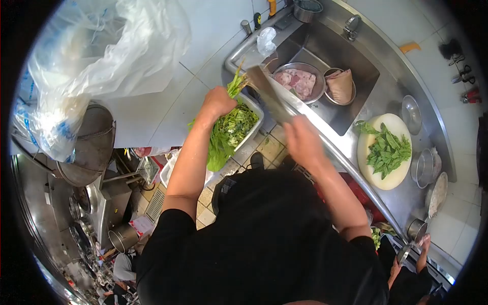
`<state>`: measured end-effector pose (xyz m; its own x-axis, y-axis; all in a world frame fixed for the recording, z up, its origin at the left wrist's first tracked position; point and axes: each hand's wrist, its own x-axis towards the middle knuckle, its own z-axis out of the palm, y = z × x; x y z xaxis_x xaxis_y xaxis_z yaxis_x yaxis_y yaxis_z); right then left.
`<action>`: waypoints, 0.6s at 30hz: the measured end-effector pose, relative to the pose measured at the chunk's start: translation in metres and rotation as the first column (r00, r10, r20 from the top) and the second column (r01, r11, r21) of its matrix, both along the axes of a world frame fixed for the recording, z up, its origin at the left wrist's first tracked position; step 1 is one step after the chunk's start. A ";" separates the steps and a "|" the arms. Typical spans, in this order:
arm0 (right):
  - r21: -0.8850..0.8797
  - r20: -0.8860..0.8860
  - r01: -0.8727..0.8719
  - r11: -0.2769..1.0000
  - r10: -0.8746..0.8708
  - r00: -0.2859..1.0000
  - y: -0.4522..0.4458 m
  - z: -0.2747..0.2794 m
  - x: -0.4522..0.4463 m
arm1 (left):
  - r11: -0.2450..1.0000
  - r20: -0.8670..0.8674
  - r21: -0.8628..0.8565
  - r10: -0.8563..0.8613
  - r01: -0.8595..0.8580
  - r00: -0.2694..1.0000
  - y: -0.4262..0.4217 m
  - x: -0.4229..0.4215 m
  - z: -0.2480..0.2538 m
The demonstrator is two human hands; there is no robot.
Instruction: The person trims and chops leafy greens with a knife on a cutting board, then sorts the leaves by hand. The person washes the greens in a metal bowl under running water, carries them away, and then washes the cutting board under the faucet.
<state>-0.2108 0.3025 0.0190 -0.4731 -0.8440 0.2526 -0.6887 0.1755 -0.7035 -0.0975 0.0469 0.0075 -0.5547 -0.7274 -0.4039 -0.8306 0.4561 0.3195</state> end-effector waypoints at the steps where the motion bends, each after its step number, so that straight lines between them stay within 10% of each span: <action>1: 0.013 -0.003 -0.037 0.999 0.037 0.999 -0.021 0.000 0.009 | 1.000 -0.005 -0.003 0.006 -0.006 1.000 -0.003 0.003 -0.004; 18: 0.244 -0.069 -0.285 0.927 0.310 0.948 -0.119 -0.036 0.083 | 0.978 -0.053 -0.004 0.208 -0.208 0.977 -0.014 0.088 -0.036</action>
